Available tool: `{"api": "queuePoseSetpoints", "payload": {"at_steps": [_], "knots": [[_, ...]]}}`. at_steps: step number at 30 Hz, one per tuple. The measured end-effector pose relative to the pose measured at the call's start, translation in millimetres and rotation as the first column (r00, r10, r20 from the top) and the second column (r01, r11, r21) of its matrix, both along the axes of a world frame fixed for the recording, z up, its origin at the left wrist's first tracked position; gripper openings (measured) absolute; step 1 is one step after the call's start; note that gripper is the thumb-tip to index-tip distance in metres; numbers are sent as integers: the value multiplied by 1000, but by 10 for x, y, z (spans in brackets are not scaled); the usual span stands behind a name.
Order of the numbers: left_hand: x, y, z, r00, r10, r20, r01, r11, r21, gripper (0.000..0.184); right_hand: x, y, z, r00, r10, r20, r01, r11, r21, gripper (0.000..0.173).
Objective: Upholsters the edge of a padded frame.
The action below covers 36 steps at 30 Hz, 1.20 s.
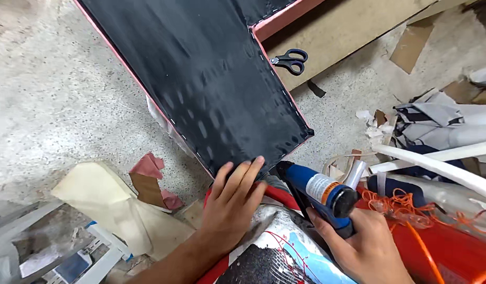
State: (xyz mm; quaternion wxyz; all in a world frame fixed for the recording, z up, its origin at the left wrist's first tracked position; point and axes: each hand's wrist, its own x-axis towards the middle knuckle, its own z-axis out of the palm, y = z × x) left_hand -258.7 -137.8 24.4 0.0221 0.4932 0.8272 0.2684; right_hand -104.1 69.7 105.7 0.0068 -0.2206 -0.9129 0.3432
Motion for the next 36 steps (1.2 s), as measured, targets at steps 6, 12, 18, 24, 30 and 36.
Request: {"api": "queuePoseSetpoints", "payload": {"at_steps": [6, 12, 18, 24, 30, 36], "knots": [[-130, -307, -150, 968, -243, 69, 249, 963, -104, 28, -32, -130, 125, 1000, 7, 11, -7, 1000, 2, 27], [-178, -381, -225, 950, -313, -6, 313, 949, -42, 24, -140, -270, 46, 998, -23, 57, 19, 997, 77, 30], [-260, -446, -349, 938, -343, -42, 345, 936, 75, 21, -96, -380, 67, 997, -10, 76, 8, 1000, 19, 29], [-370, -536, -420, 924, -380, -48, 381, 899, 217, 19, -85, -568, 101, 996, 4, 94, -7, 1000, 27, 31], [-467, -647, -334, 887, -461, 22, 434, 850, 300, 14, -79, -670, 133, 995, 20, 101, -23, 999, 30, 34], [-303, -30, 409, 295, -375, 879, 275, 914, 298, 27, 145, -550, 548, 977, -136, -163, 146, 988, 51, 49]]}}
